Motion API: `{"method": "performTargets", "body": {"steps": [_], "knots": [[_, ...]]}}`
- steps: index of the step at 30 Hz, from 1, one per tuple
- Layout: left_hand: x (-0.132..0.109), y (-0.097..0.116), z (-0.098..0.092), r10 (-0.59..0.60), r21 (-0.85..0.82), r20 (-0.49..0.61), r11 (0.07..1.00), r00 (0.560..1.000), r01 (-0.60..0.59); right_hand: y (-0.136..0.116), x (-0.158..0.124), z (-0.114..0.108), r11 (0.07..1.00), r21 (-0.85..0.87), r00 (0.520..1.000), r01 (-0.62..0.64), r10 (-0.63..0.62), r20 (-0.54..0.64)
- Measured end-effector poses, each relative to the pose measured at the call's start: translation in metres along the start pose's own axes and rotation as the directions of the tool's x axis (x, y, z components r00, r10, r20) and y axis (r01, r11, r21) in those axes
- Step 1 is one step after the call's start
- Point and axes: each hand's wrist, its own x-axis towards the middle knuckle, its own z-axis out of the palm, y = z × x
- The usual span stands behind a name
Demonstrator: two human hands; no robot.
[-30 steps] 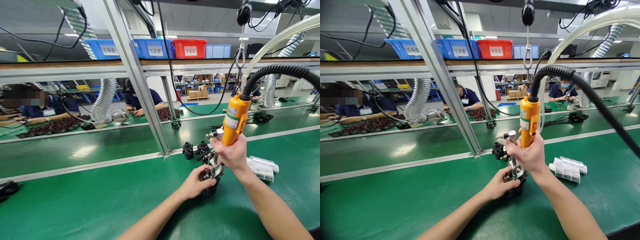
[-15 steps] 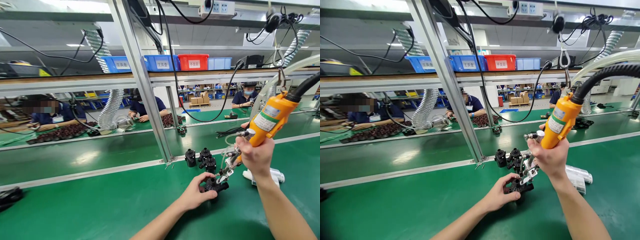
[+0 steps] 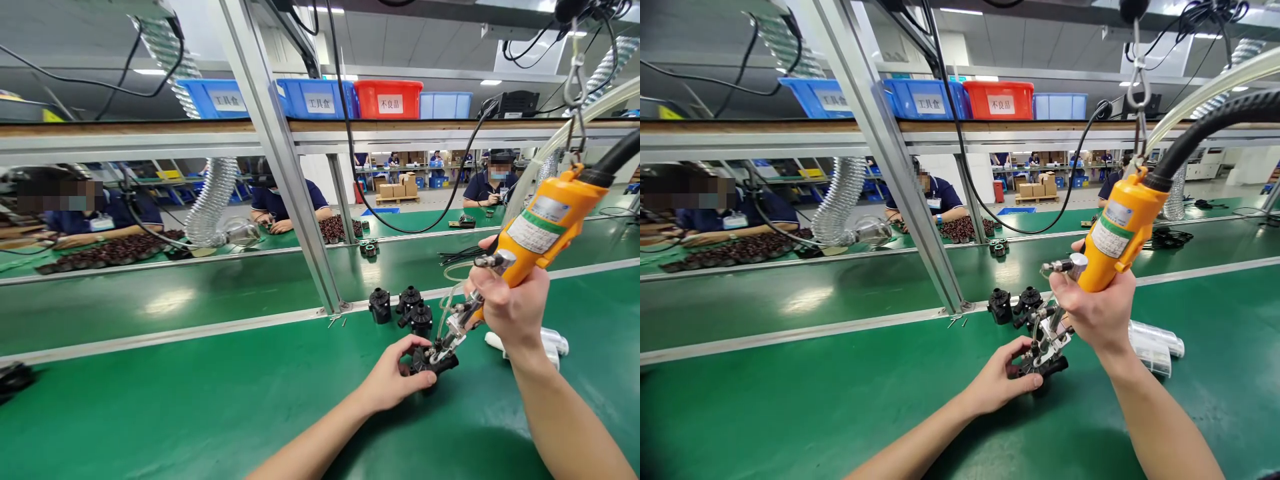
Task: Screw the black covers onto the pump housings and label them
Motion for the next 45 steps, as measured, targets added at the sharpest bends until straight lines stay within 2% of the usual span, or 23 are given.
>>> {"method": "performTargets", "body": {"steps": [6,12,19,28,30,32,35,37,39,41,43,45], "knots": [[0.001,-0.003,0.001,0.015,0.020,0.006,1.000,1.000,-0.015,0.000,0.003,0.001,0.997,0.073,1.000,-0.012,0.012,0.003],[0.001,0.003,0.001,0.006,0.027,0.013,1.000,1.000,-0.007,-0.005,0.004,0.007,1.000,-0.011,1.000,0.025,-0.025,-0.017],[0.001,0.010,0.005,0.018,-0.006,0.006,1.000,1.000,-0.018,0.006,-0.007,0.018,0.987,-0.150,0.994,0.049,-0.033,0.107],[0.002,0.005,0.006,0.049,-0.009,0.008,0.999,0.999,-0.049,0.017,-0.012,0.025,0.986,-0.158,0.992,-0.046,0.064,0.107],[0.000,0.006,0.006,0.057,0.048,0.014,0.997,0.998,-0.057,0.020,-0.012,0.025,0.986,-0.150,0.992,-0.068,0.084,0.098],[-0.003,0.012,0.004,0.064,0.203,-0.027,0.977,0.998,-0.057,0.022,-0.010,0.023,0.987,-0.142,0.993,-0.082,0.092,0.069],[-0.008,0.027,-0.003,0.064,0.505,-0.121,0.863,0.991,0.006,0.017,-0.002,0.014,0.992,-0.115,0.999,-0.048,0.050,0.014],[-0.008,0.033,-0.013,0.010,0.568,-0.147,0.820,0.989,0.075,0.010,0.004,0.004,0.995,-0.101,0.999,0.015,-0.019,-0.039],[-0.005,0.031,-0.025,-0.064,0.478,-0.080,0.873,0.995,0.094,0.002,0.009,-0.004,0.990,-0.118,0.993,0.077,-0.087,-0.082],[0.001,0.019,-0.033,-0.101,0.252,0.070,0.964,0.992,0.080,-0.003,0.010,-0.009,0.984,-0.144,0.989,0.101,-0.114,-0.090],[0.006,0.002,-0.034,-0.078,-0.023,0.201,0.996,0.976,0.084,-0.004,0.009,-0.010,0.988,-0.135,0.994,0.071,-0.081,-0.068],[0.009,-0.013,-0.028,-0.047,-0.191,0.209,0.978,0.977,0.087,-0.002,0.006,-0.007,0.997,-0.079,0.999,0.010,-0.014,-0.047]]}}
